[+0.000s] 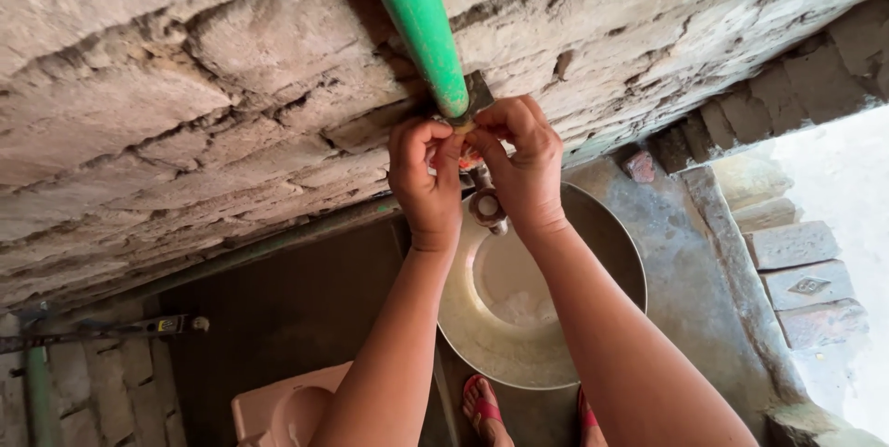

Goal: Repairing a leaking water pipe and faucet by wrapping it with cloth and sealant.

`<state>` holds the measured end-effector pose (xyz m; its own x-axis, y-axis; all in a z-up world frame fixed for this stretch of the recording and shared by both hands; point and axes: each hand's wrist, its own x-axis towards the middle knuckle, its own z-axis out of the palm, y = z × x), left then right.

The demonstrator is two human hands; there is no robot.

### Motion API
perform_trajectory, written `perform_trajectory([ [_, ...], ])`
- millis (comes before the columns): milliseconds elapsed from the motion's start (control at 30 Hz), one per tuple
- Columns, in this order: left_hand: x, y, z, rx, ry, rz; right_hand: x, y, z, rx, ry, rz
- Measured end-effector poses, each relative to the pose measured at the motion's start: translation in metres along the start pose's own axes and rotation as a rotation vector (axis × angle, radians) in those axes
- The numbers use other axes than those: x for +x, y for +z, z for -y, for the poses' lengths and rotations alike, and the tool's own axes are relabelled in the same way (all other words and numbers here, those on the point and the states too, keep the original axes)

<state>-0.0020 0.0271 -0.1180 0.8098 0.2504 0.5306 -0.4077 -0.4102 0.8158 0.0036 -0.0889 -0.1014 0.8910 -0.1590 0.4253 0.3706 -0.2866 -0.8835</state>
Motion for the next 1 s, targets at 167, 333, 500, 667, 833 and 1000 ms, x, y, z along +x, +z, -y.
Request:
perform_trajectory([
  [167, -0.009, 0.002, 0.020, -0.053, -0.025, 0.033, -0.002, 0.000, -0.015, -0.002, 0.005, 0.033],
  [333, -0.013, 0.001, 0.026, 0.002, -0.025, 0.042, -0.002, -0.001, -0.023, -0.006, 0.051, 0.076],
  [500, -0.014, 0.001, 0.026, -0.062, -0.051, 0.058, -0.002, 0.000, -0.025, -0.010, 0.058, 0.083],
  [667, -0.010, -0.001, 0.020, -0.102, -0.060, 0.064, -0.002, -0.002, -0.018, 0.012, 0.029, 0.069],
  [833, 0.001, -0.009, -0.004, -0.054, -0.015, 0.044, 0.004, -0.005, 0.000, -0.006, -0.005, 0.036],
  [1000, 0.007, -0.009, -0.012, 0.017, 0.058, 0.030, 0.007, -0.004, 0.005, 0.001, -0.057, 0.014],
])
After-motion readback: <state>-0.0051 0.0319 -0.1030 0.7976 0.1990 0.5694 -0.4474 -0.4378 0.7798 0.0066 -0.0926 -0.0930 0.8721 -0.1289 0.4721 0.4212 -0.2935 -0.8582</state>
